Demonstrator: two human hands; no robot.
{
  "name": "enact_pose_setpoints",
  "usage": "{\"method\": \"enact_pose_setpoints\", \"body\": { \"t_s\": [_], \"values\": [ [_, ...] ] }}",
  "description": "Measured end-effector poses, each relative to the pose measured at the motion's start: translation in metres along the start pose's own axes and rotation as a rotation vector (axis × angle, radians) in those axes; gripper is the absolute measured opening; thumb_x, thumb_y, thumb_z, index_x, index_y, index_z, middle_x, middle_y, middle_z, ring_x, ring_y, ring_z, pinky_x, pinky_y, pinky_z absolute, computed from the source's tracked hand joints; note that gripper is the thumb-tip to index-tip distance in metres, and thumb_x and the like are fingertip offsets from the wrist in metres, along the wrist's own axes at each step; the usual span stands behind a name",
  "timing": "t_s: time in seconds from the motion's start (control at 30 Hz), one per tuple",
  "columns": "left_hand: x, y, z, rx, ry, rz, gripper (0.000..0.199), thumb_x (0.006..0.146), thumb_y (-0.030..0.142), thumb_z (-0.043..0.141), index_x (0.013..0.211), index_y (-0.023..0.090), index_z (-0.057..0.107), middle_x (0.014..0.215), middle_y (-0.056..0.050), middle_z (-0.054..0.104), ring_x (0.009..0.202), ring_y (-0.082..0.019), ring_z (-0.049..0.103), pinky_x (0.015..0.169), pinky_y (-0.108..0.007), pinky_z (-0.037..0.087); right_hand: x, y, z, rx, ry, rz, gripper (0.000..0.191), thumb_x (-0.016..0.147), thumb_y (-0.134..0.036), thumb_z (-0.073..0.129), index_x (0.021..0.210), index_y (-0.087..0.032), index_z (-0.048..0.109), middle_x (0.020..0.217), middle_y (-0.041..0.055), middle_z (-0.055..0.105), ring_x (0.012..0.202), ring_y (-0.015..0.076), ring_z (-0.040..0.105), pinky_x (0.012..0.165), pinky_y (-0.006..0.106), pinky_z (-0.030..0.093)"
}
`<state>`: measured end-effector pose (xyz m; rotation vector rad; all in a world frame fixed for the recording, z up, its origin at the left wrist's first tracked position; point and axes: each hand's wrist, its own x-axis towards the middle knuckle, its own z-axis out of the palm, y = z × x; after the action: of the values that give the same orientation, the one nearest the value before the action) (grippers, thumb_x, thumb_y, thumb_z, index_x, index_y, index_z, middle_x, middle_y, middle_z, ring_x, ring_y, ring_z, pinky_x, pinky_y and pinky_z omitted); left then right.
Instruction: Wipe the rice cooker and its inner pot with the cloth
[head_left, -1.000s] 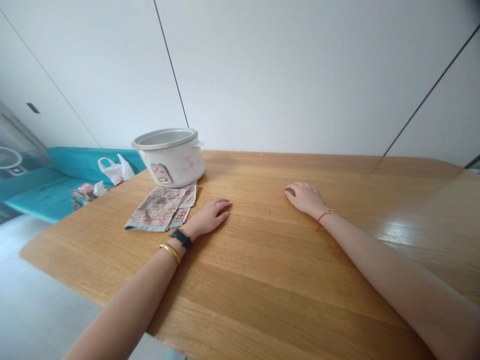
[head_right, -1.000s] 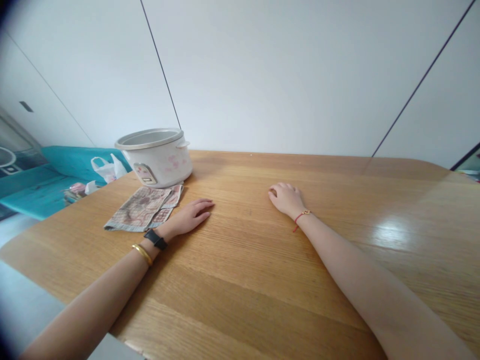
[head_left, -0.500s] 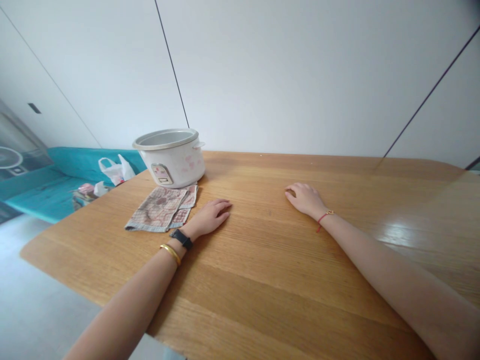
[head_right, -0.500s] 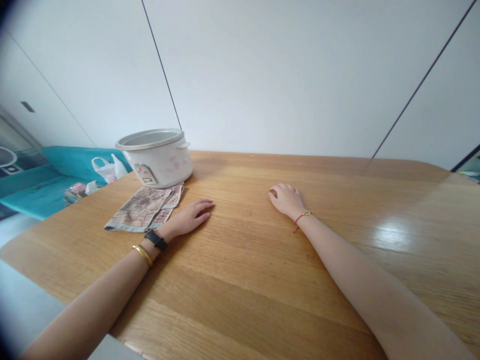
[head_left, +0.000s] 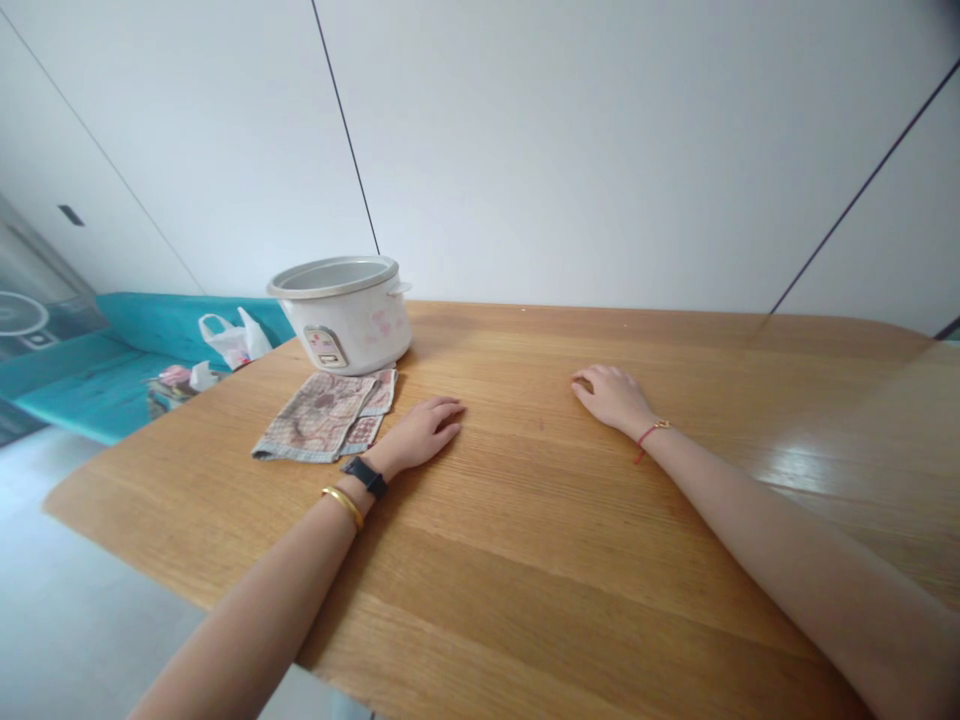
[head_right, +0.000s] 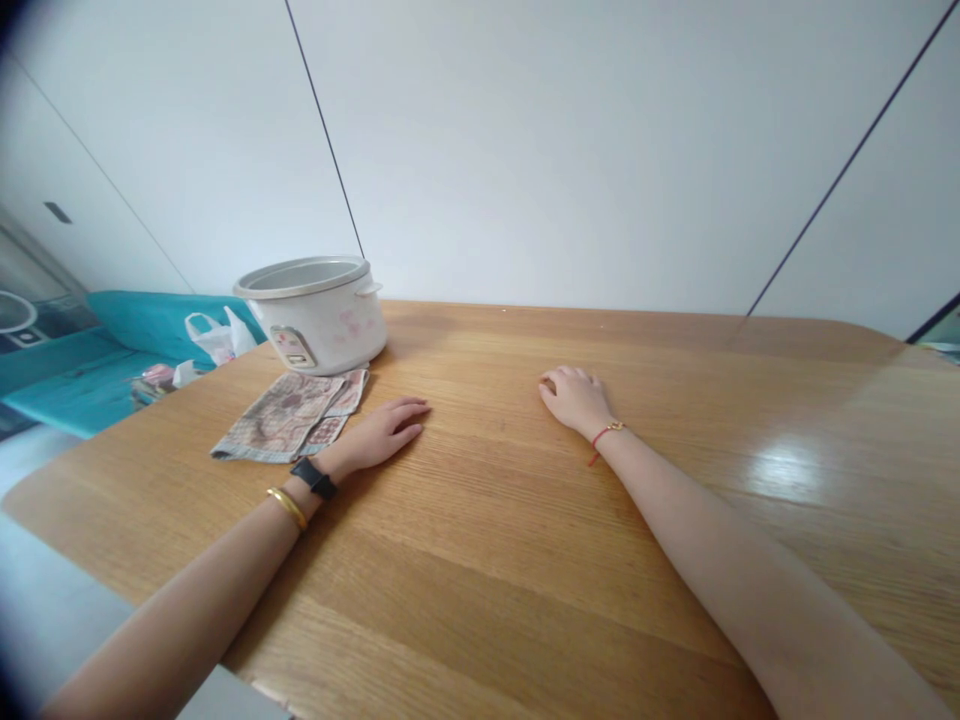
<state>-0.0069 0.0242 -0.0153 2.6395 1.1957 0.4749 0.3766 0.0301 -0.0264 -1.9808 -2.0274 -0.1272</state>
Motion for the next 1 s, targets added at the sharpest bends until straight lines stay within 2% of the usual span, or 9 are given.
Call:
{"method": "enact_pose_setpoints", "body": {
  "t_s": [0.8,1.0],
  "values": [
    [0.0002,0.0003,0.0,-0.002,0.006,0.001,0.044,0.102,0.034,0.052,0.139,0.017,0.065,0.149,-0.014,0.061,0.139,-0.027,0.056,0.123,-0.043,0.04,-0.0004,0.0006,-0.0001,0.001,0.003,-0.004,0.03,0.106,-0.032,0.052,0.123,-0.023,0.074,0.132,0.0086,0.066,0.122,0.0301,0.058,0.107,0.047,0.045],
    [0.0002,-0.0007,0.0004,-0.001,0.002,0.004,0.045,0.102,0.034,0.051,0.14,0.013,0.064,0.149,-0.016,0.06,0.139,-0.027,0.056,0.123,-0.043,0.039,-0.0001,0.0005,0.0003,0.008,0.004,-0.002,0.029,0.106,-0.032,0.052,0.122,-0.023,0.075,0.132,0.0079,0.066,0.123,0.0298,0.058,0.108,0.047,0.044]
  ]
}}
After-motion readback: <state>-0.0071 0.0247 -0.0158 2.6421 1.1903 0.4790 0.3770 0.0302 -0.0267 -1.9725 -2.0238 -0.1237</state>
